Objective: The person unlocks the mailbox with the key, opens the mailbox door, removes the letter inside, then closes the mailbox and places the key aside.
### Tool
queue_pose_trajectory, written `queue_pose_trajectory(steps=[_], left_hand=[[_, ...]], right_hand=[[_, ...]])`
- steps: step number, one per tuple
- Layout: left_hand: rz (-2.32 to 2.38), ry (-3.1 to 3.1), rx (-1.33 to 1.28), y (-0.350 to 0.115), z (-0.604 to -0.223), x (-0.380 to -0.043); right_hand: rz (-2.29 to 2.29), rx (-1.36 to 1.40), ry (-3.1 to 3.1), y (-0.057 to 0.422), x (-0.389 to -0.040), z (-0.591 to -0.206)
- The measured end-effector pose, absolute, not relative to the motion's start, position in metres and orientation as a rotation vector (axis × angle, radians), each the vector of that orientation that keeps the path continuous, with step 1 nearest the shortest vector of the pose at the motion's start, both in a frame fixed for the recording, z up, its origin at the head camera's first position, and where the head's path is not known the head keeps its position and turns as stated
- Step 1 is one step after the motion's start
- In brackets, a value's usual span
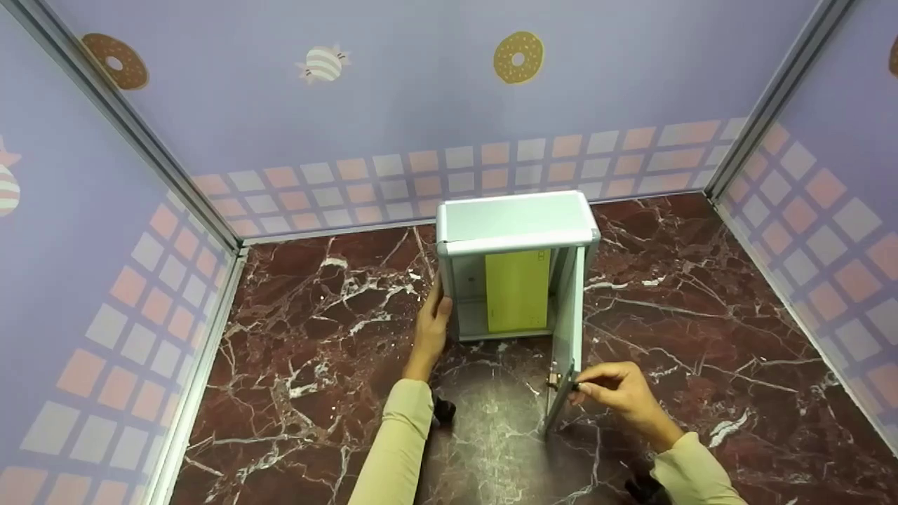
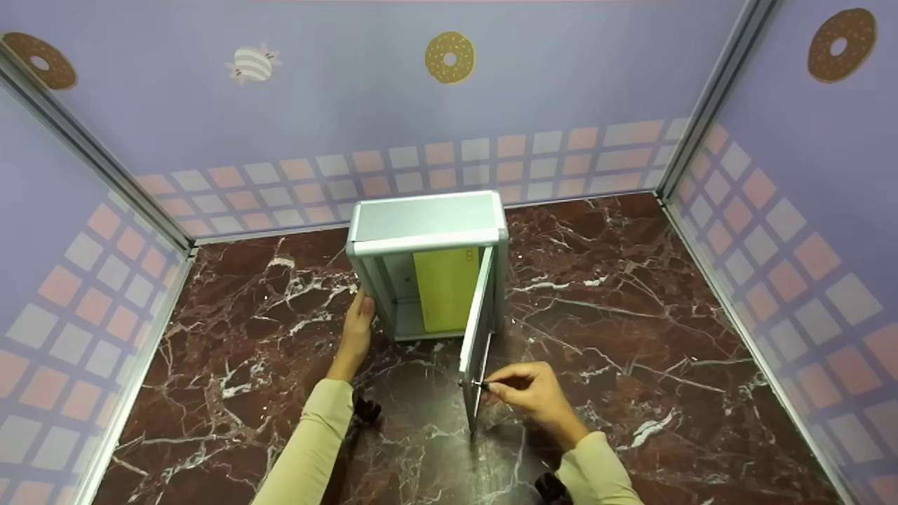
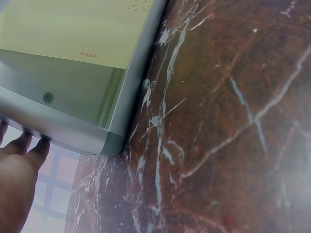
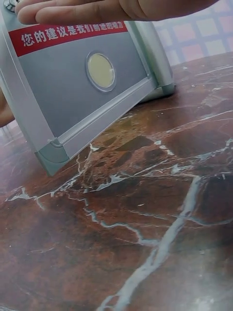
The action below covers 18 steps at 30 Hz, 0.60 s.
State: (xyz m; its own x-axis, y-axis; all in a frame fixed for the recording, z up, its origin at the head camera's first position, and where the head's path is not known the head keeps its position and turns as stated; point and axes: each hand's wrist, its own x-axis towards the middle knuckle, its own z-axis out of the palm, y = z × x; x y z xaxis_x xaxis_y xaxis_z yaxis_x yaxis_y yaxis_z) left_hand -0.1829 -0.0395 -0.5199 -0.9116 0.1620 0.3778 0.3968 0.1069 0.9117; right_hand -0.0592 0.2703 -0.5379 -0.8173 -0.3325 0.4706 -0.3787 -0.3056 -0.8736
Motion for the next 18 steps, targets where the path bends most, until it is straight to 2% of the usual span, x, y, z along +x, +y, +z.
queue_pose_trajectory(steps=[18], left_hand=[[-1.912, -2.193, -0.548, -0.038, -0.518, -0.181]], right_hand=[[2.517, 1.062, -1.556, 0.285, -0.06, -0.548]])
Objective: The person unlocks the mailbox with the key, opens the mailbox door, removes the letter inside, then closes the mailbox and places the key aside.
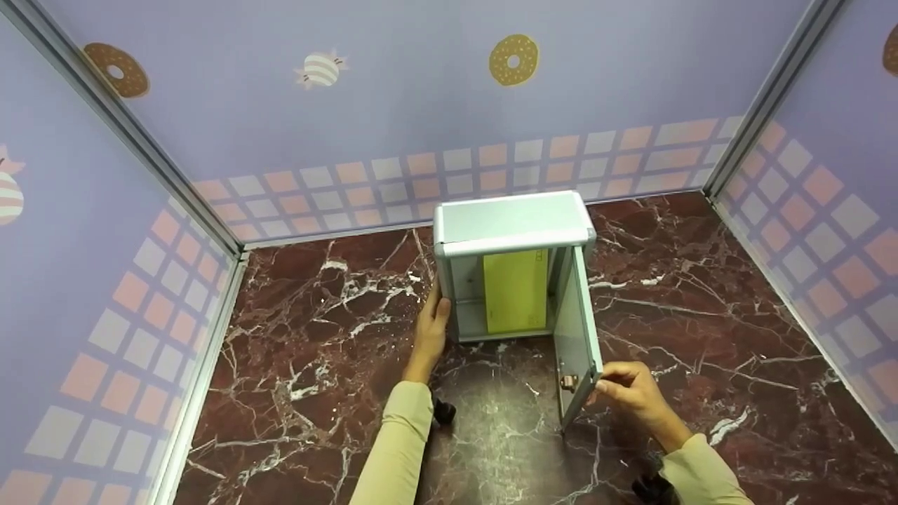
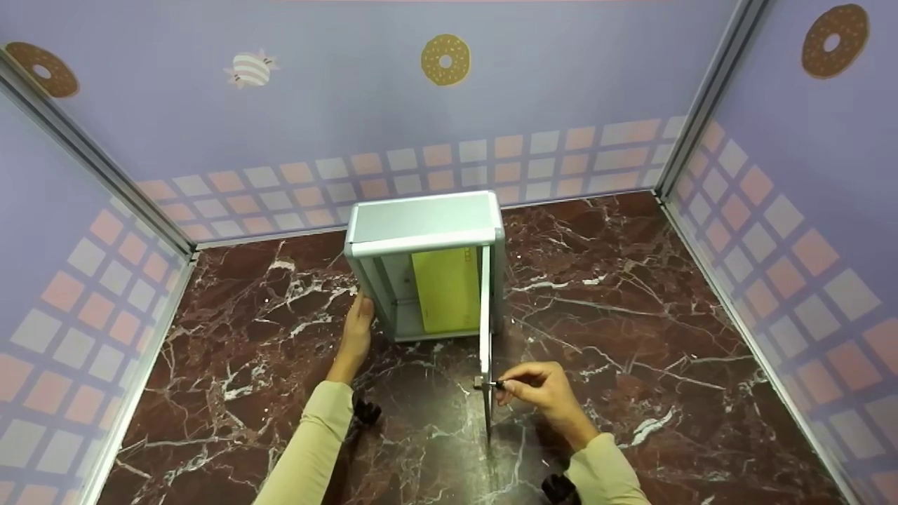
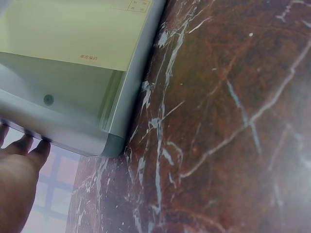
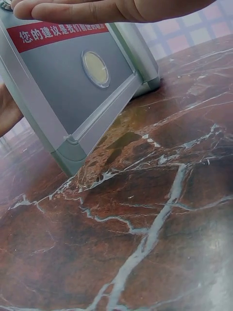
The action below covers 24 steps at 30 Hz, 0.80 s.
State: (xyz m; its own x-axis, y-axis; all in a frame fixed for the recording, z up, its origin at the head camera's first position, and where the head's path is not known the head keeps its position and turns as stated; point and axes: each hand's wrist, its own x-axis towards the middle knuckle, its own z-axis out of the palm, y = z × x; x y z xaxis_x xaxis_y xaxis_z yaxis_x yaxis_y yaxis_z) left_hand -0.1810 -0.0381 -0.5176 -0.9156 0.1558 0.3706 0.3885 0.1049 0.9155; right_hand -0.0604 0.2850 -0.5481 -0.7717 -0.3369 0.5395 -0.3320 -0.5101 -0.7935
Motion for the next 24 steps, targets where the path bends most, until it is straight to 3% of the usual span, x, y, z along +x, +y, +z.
queue_pose_trajectory(steps=[24], left_hand=[[-1.926, -2.175, -0.557, -0.036, -0.518, -0.181]], right_hand=[[-2.579, -0.899, 1.52, 0.302, -0.057, -0.56]])
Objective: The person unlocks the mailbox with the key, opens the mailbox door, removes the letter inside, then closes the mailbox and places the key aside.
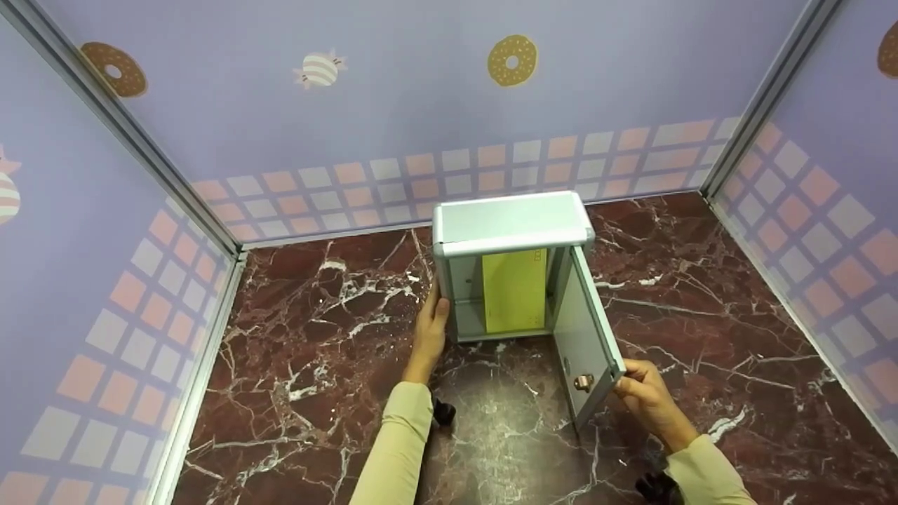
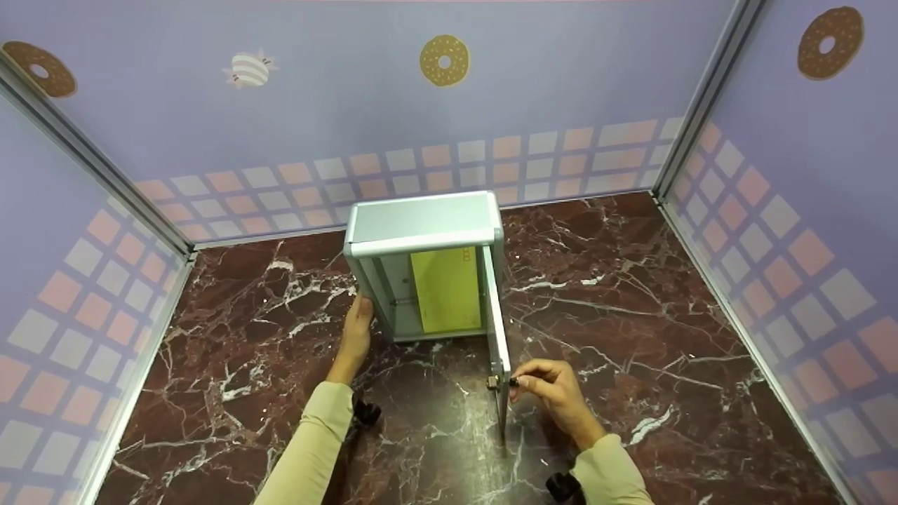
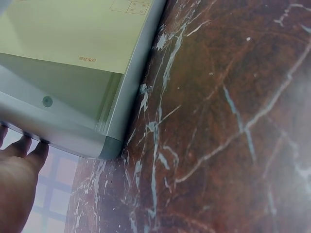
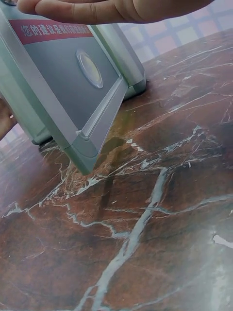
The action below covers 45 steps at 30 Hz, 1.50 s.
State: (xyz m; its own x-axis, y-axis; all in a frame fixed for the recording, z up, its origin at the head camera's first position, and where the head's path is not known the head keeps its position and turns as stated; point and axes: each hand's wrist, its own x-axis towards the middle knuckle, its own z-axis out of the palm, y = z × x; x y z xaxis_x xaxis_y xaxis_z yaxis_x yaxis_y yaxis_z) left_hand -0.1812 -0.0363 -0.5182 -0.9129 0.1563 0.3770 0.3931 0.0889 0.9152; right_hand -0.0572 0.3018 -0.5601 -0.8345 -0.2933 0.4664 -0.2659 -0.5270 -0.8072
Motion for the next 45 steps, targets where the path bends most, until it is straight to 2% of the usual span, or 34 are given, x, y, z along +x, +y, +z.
queue_pose_trajectory(steps=[13, 19, 22, 26, 30, 36, 45], left_hand=[[-1.951, -2.167, -0.498, -0.036, -0.518, -0.178], [-1.699, -1.812, -0.411, -0.021, -0.531, -0.171], [-1.471, -1.618, -0.45, -0.008, -0.542, -0.17], [-1.302, -1.579, -0.642, 0.011, -0.541, -0.163], [-1.355, -1.782, -0.708, 0.028, -0.533, -0.161], [-1.533, -2.084, -0.463, 0.043, -0.529, -0.169], [-1.876, -2.097, -0.335, 0.058, -0.535, -0.192]], right_hand=[[-2.672, -0.78, 1.441, 0.296, -0.05, -0.545], [-2.683, -0.761, 1.439, 0.298, -0.051, -0.547], [-2.694, -0.785, 1.425, 0.3, -0.052, -0.547], [-2.704, -0.806, 1.408, 0.3, -0.053, -0.544], [-2.706, -0.808, 1.409, 0.299, -0.053, -0.544], [-2.688, -0.846, 1.394, 0.297, -0.051, -0.547], [-2.64, -0.85, 1.444, 0.299, -0.051, -0.546]])
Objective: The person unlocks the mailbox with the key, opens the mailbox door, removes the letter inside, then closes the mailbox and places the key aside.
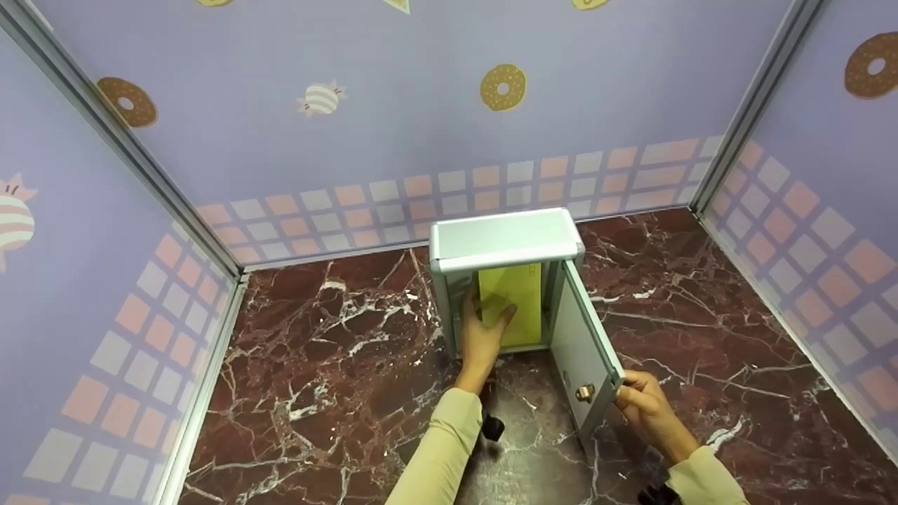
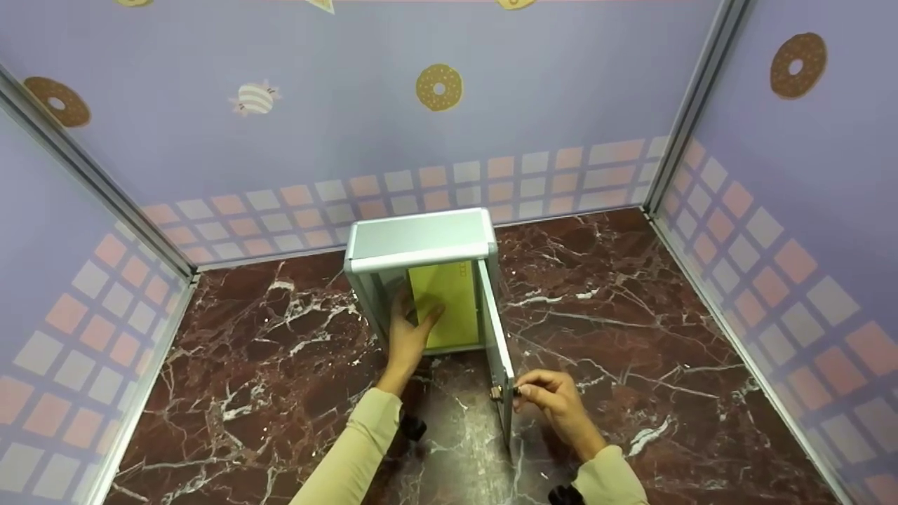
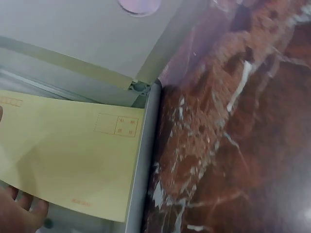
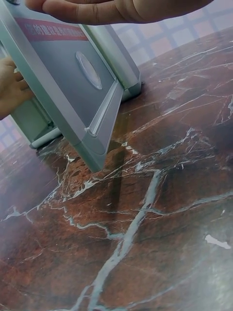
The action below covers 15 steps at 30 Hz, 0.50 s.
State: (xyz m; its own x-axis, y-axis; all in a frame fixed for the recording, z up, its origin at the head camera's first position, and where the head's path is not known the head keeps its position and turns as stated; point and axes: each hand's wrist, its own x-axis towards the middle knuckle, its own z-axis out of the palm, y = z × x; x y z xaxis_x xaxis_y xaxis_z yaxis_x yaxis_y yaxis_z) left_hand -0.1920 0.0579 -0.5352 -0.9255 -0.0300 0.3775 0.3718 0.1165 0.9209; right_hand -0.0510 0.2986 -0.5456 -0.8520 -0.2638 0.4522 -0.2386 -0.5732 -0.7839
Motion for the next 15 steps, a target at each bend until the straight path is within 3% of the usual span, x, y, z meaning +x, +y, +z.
queue_pose_trajectory(steps=[15], left_hand=[[-1.98, -2.17, -0.202, 0.0639, -0.5375, -0.1909]], right_hand=[[-2.642, -0.849, 1.445, 0.2991, -0.0505, -0.5468]])
